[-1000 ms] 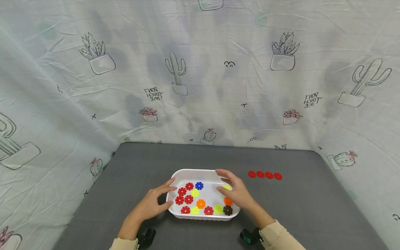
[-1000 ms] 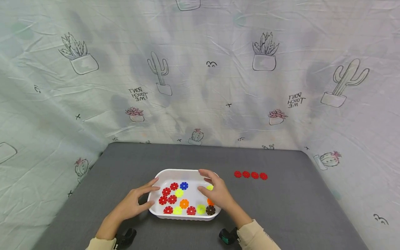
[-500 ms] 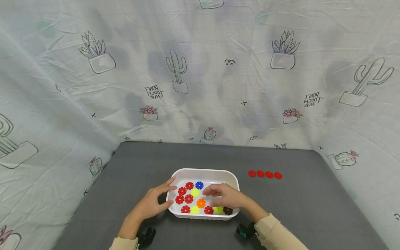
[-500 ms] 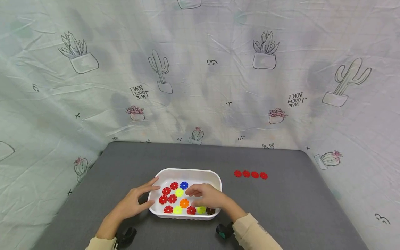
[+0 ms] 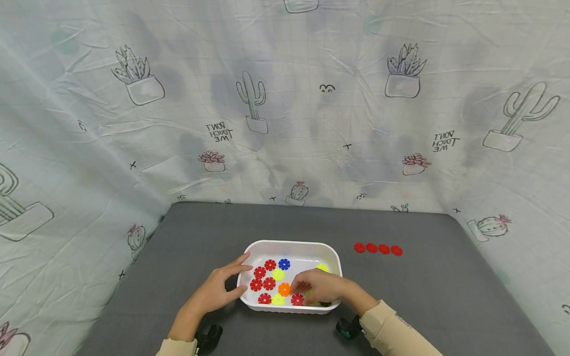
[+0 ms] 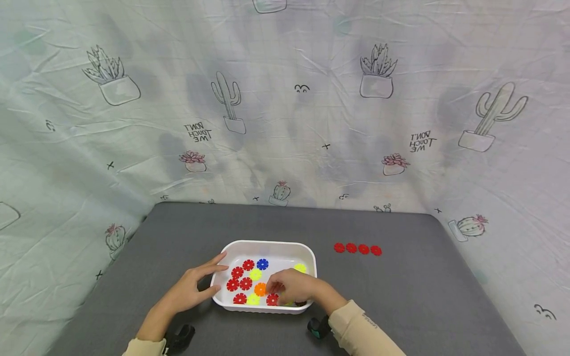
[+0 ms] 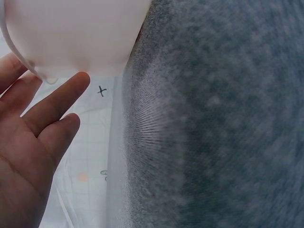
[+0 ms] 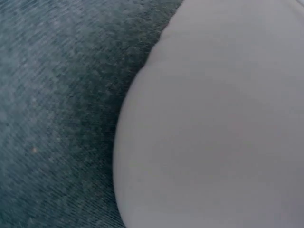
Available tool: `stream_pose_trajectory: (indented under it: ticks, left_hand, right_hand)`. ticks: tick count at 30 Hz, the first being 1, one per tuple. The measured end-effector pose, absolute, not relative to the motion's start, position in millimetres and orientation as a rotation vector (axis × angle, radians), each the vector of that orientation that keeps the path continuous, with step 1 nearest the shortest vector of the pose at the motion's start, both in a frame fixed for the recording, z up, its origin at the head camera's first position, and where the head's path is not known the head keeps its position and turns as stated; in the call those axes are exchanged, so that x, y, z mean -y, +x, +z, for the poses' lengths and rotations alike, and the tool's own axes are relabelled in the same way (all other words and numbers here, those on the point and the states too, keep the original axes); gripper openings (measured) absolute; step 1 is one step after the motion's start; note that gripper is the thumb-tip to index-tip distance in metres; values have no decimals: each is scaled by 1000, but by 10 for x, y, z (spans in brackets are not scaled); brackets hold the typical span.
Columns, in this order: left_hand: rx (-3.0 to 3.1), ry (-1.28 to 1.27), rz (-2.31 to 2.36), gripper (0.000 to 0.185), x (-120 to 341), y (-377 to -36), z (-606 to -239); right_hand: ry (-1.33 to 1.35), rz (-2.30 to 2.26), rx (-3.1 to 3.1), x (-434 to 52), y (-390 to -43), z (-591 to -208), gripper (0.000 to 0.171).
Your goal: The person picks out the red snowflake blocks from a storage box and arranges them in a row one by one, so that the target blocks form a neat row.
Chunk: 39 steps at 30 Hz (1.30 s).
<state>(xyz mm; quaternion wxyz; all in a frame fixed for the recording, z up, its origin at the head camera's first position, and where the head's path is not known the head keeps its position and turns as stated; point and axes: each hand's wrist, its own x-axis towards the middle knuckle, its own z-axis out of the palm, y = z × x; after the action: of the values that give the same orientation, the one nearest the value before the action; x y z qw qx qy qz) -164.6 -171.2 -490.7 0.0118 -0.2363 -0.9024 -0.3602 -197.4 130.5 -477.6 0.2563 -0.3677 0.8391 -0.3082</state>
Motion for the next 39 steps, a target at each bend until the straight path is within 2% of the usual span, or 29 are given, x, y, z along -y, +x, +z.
stream_pose_trajectory:
  ticks: [10, 23, 32, 39]
  left_hand:
    - [2749, -786, -1046, 42, 1706, -1646, -4903]
    - [2740, -801, -1030, 41, 1731, -1630, -4917]
    - [2758, -783, -1021, 41, 1740, -1627, -4949]
    - [2778, -781, -1056, 42, 1748, -1629, -4946]
  right_hand:
    - [-1156, -637, -2394, -1203, -1929, -4820, 25]
    - [-1090, -585, -2429, -1123, -1888, -4846, 18]
    - [-1152, -580, -2474, -1131, -1885, -4868, 20]
    - [-1098, -640, -2482, -1124, -1881, -4856, 23]
